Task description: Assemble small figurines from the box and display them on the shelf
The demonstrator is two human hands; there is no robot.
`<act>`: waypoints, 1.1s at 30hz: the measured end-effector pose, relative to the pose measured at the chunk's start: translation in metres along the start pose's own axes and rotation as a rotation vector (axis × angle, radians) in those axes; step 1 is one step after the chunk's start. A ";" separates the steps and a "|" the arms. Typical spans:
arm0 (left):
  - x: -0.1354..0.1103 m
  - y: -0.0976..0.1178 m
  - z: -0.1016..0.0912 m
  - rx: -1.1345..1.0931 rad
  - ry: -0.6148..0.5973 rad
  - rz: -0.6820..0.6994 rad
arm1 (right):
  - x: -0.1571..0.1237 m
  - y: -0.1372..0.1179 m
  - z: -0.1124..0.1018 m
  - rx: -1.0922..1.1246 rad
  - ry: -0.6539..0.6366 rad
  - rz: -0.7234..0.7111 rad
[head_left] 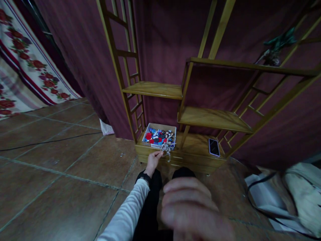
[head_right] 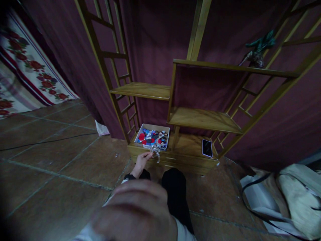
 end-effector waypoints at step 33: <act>-0.010 0.022 -0.007 0.138 0.131 0.153 | -0.002 0.338 0.015 0.094 0.188 0.738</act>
Point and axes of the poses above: each hand's wrist, its own x-axis towards the middle knuckle, its own z-axis out of the palm, y = z × x, the point moved 6 cm from there along x, towards the middle knuckle, and after that the axes turned 8 degrees about z, right-handed, at the moved point
